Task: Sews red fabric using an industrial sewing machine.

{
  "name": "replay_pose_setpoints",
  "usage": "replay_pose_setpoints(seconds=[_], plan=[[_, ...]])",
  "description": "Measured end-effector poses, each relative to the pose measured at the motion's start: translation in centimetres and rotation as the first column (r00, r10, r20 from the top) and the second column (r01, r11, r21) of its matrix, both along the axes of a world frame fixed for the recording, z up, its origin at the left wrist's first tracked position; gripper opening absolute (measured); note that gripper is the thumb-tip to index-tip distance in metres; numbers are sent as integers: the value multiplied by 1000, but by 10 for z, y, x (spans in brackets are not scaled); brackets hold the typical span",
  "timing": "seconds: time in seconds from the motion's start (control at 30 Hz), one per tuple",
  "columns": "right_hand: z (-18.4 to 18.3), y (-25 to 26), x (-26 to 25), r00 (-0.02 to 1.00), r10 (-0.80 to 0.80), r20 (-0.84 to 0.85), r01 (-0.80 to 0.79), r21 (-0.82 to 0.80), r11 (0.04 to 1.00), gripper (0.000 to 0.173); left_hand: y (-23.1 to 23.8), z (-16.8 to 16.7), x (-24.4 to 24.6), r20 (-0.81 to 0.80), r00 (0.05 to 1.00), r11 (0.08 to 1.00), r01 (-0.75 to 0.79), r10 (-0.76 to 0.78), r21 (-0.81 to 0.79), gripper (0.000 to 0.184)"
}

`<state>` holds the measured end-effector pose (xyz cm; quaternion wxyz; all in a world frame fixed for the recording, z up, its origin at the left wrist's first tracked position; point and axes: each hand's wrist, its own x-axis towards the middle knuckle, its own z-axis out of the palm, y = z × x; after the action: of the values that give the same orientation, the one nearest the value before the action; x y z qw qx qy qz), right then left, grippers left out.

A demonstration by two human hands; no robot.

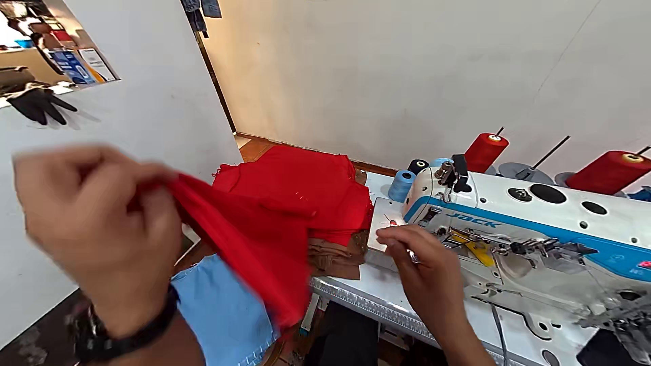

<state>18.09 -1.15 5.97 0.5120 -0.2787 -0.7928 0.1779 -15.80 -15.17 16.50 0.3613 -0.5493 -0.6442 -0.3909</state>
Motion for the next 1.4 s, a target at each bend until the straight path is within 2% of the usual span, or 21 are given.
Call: replay_pose_setpoints(seconds=[0.07,0.13,0.2,0.23,0.27,0.3,0.33,0.37,0.43,0.53,0.63,0.7,0.77,0.83,0.93,1.03,1.1,1.2,1.27,1.33,1.4], plan=[[6,2,0,999,50,-15,-51,-63,997,17,52,46,9,-144,988,999,53,-54,-9,25],[-16,6,-20,966,255,-28,-251,-314,916,22,101,68,35,-223,973,996,50,-65,-70,21],[-44,-2,-57,806,548,-223,-564,-572,596,64,135,60,64,-200,978,994,46,-64,-97,19],[-57,-9,-79,701,611,-368,-685,-584,435,89,147,50,78,-161,984,993,55,-72,-107,19],[-68,-16,-100,637,596,-489,-753,-559,347,96,159,37,92,-125,989,991,69,-84,-118,18],[-79,-18,-117,640,519,-566,-764,-541,351,83,169,23,101,-101,989,987,90,-104,-130,16],[-88,-15,-129,692,421,-586,-721,-543,430,62,175,9,104,-75,989,981,112,-125,-156,16],[-96,-8,-131,764,320,-560,-636,-569,522,40,174,-3,98,-57,990,973,118,-131,-196,16],[-110,7,-103,857,261,-444,-504,-616,606,19,153,-16,59,-13,995,955,87,-94,-284,20],[-102,14,-45,802,444,-400,-597,-519,612,22,122,-17,-2,43,987,950,162,-156,-266,22],[-68,2,-28,711,554,-432,-701,-378,604,44,152,-5,0,-9,917,908,393,-399,-144,19],[-64,-3,-21,734,428,-527,-663,-418,621,40,205,7,23,-102,785,791,611,-611,-28,18],[-78,-4,-11,760,203,-617,-606,-561,564,28,256,0,46,-101,672,679,732,-733,-53,16],[-100,0,-1,785,-5,-620,-533,-679,504,16,273,-29,66,31,725,696,671,-688,-255,15],[-142,10,8,834,-143,-533,-404,-767,499,11,228,-98,119,252,827,683,559,-503,-470,26],[-167,8,13,844,-195,-500,-418,-840,345,15,153,-182,174,600,689,515,716,-408,-472,18],[-172,7,12,795,-202,-572,-521,-814,258,24,128,-223,193,779,545,480,798,-312,-366,17],[-164,8,7,750,-276,-601,-571,-799,186,24,113,-244,205,900,393,580,784,-190,-220,22],[-161,9,4,714,-307,-629,-605,-775,181,14,112,-245,208,905,382,631,753,-188,-186,19],[-163,6,4,695,-272,-666,-634,-746,207,17,112,-242,204,895,394,638,748,-209,-181,10],[-167,1,1,706,-224,-671,-607,-737,297,24,115,-237,197,924,336,599,783,-180,-168,7]])
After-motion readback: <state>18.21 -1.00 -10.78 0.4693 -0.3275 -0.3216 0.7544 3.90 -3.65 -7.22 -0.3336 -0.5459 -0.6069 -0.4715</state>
